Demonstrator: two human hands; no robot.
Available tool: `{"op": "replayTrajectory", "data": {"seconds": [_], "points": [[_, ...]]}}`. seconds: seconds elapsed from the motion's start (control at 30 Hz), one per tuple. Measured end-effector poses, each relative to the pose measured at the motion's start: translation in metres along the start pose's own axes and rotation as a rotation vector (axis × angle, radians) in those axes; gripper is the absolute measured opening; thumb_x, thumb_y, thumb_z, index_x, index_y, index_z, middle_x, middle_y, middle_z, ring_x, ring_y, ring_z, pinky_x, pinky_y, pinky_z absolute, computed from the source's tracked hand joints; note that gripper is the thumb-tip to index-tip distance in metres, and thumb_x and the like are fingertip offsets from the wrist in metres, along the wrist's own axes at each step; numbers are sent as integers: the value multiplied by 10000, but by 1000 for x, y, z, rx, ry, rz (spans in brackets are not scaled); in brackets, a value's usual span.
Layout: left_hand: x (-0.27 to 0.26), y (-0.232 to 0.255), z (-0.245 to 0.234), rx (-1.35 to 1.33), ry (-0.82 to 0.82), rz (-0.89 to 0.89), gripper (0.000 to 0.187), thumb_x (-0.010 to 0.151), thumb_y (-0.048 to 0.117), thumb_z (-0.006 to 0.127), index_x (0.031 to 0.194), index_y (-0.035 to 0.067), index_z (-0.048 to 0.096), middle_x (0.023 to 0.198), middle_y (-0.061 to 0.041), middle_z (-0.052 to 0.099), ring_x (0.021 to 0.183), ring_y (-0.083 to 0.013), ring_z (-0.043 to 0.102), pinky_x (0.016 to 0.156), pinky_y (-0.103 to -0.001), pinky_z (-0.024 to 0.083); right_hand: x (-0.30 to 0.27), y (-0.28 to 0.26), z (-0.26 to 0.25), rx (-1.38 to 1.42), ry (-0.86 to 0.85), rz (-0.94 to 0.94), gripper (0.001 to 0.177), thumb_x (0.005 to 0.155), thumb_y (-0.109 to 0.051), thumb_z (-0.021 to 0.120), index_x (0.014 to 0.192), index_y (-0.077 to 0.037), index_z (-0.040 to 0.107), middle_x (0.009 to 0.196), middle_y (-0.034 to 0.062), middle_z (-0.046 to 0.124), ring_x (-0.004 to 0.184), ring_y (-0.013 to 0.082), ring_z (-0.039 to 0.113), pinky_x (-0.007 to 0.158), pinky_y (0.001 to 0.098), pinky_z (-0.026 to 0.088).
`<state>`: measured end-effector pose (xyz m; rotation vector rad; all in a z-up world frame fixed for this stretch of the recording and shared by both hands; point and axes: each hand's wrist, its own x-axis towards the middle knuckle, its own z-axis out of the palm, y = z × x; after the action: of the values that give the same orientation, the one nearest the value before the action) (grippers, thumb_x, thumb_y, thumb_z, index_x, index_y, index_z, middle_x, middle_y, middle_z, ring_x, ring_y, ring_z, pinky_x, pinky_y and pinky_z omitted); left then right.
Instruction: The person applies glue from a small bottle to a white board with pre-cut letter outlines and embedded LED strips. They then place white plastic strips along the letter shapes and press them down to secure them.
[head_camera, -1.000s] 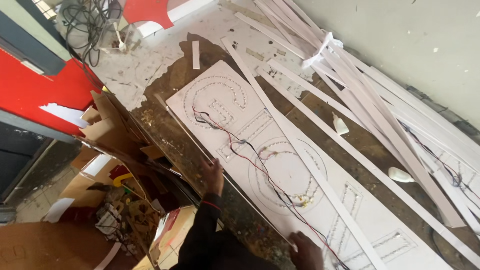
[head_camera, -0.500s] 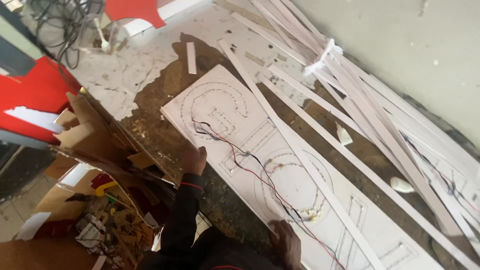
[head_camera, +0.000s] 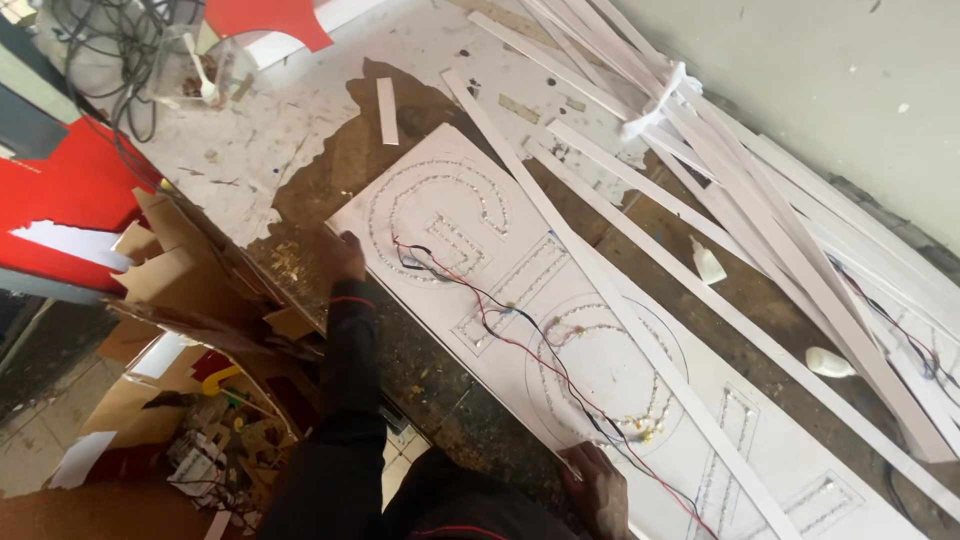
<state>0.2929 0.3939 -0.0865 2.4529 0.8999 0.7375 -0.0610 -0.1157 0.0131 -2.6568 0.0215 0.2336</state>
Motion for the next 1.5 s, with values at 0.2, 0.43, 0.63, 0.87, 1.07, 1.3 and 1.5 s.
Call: {"op": "replayTrajectory", "data": {"seconds": [0.2, 0.43, 0.63, 0.87, 1.07, 1.3, 1.5], "points": [[25, 6, -11, -209, -15, -79, 221, 778, 112, 549, 943, 124, 696, 934, -193, 705, 859, -490, 644, 708, -618, 448, -2, 2, -5, 18, 14, -109, 159, 874, -349, 713, 1031, -324, 706, 1006, -131, 697, 875, 144, 680, 648, 369, 563], [27, 6, -4, -225, -52, -70, 136, 958, 152, 575, 947, 24, 618, 911, -235, 651, 791, -447, 617, 686, -574, 444, -9, 6, -8, 32, -27, -97, 152, 882, -339, 673, 1024, -288, 688, 1006, -115, 690, 938, 145, 679, 702, 389, 551], [23, 18, -24, -283, -175, -215, 290, 735, 114, 563, 959, 26, 725, 966, -205, 720, 849, -399, 690, 726, -563, 524, -23, 18, -20, 9, -13, -85, 118, 882, -350, 701, 979, -284, 694, 978, -125, 693, 883, 121, 673, 626, 381, 568], [35, -6, 8, -153, -89, -94, 343, 766, 155, 626, 1054, 5, 737, 1022, -271, 738, 930, -489, 692, 827, -601, 516, -20, 7, -33, 78, -25, -120, 117, 905, -341, 697, 984, -258, 681, 955, -71, 687, 863, 157, 678, 605, 383, 531], [14, -16, -32, -532, -286, -150, 465, 1038, 450, 555, 1231, 62, 722, 1150, -177, 736, 1066, -302, 697, 873, -444, 518, -10, -7, -26, 105, -106, -131, 232, 927, -396, 598, 1117, -317, 706, 1050, -80, 698, 948, 179, 704, 735, 379, 537], [14, -24, -57, -544, -281, -70, 339, 1067, 131, 445, 1260, 205, 714, 1240, -68, 717, 1091, -296, 652, 892, -447, 488, 8, -23, -21, -4, -82, -183, 247, 946, -393, 613, 1170, -369, 716, 1049, -111, 681, 842, 185, 694, 594, 409, 544], [10, -17, -64, -527, -184, 88, 475, 930, -42, 451, 1262, 147, 732, 1180, -116, 726, 1017, -303, 659, 861, -480, 541, 14, -33, -25, -38, -102, -74, 234, 958, -444, 577, 1135, -333, 682, 1009, -93, 675, 829, 226, 713, 612, 438, 537]]}}
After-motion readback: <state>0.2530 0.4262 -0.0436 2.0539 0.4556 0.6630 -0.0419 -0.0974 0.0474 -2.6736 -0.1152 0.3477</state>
